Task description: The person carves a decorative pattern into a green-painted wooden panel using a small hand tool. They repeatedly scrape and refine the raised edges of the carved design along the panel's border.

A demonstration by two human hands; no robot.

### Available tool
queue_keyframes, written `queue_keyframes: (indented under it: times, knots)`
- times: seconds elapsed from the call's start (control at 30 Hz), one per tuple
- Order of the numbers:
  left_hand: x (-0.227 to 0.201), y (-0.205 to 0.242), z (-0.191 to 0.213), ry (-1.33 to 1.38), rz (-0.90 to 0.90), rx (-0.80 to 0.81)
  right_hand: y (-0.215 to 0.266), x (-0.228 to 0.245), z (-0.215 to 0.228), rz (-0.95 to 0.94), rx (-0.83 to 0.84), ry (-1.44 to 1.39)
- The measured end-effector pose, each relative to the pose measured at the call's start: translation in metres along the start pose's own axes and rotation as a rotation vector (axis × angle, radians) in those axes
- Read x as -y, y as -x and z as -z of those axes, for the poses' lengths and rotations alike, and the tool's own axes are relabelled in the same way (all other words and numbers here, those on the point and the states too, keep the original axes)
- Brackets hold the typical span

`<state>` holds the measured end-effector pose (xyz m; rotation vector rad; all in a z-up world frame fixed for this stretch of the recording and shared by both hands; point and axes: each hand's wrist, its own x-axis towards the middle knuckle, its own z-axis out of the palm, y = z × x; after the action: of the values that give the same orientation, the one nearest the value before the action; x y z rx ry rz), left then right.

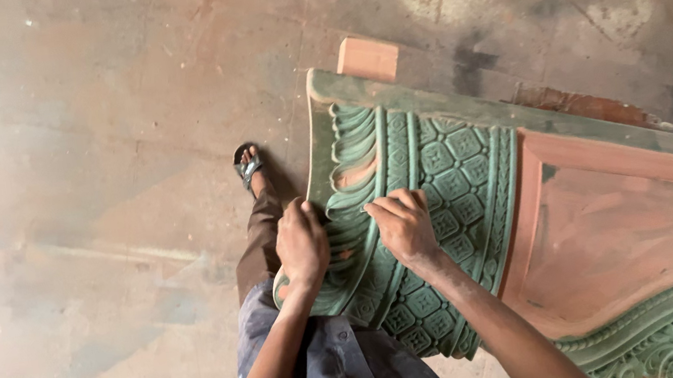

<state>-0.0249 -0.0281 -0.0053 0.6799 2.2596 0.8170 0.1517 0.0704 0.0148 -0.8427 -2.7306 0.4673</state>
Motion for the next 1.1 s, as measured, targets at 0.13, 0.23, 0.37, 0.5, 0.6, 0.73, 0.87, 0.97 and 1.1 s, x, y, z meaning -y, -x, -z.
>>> queue_keyframes:
  times: [0.13, 0.23, 0.37, 0.5, 0.6, 0.73, 0.87, 0.97, 1.1]
  knots:
    - [-0.006, -0.006, -0.001, -0.099, 0.044, 0.058, -0.007, 0.014, -0.04, 0.138, -0.046, -0.061]
    - [-0.007, 0.002, 0.0, -0.062, 0.017, 0.024, -0.015, 0.01, -0.036, 0.183, 0.005, -0.031]
    - [-0.01, -0.001, -0.001, -0.102, 0.031, 0.026, -0.017, 0.008, -0.001, 0.208, 0.015, -0.044]
    - [-0.008, 0.0, -0.002, -0.081, -0.003, -0.008, -0.027, 0.024, -0.012, 0.241, 0.022, -0.052]
    - [-0.004, 0.003, -0.005, -0.115, 0.012, -0.004, -0.017, 0.008, 0.002, 0.263, 0.085, -0.043]
    - [-0.004, 0.004, -0.005, -0.113, -0.012, -0.009, -0.018, 0.008, -0.008, 0.297, 0.064, 0.008]
    - [-0.003, 0.0, -0.006, -0.13, 0.002, -0.004, -0.019, 0.008, -0.024, 0.356, 0.037, 0.013]
    - [-0.004, 0.001, -0.005, -0.124, 0.016, 0.007, -0.009, -0.005, -0.019, 0.327, 0.029, 0.049]
    - [-0.004, 0.0, -0.006, -0.129, -0.032, -0.025, -0.007, 0.01, -0.054, 0.287, -0.016, -0.004]
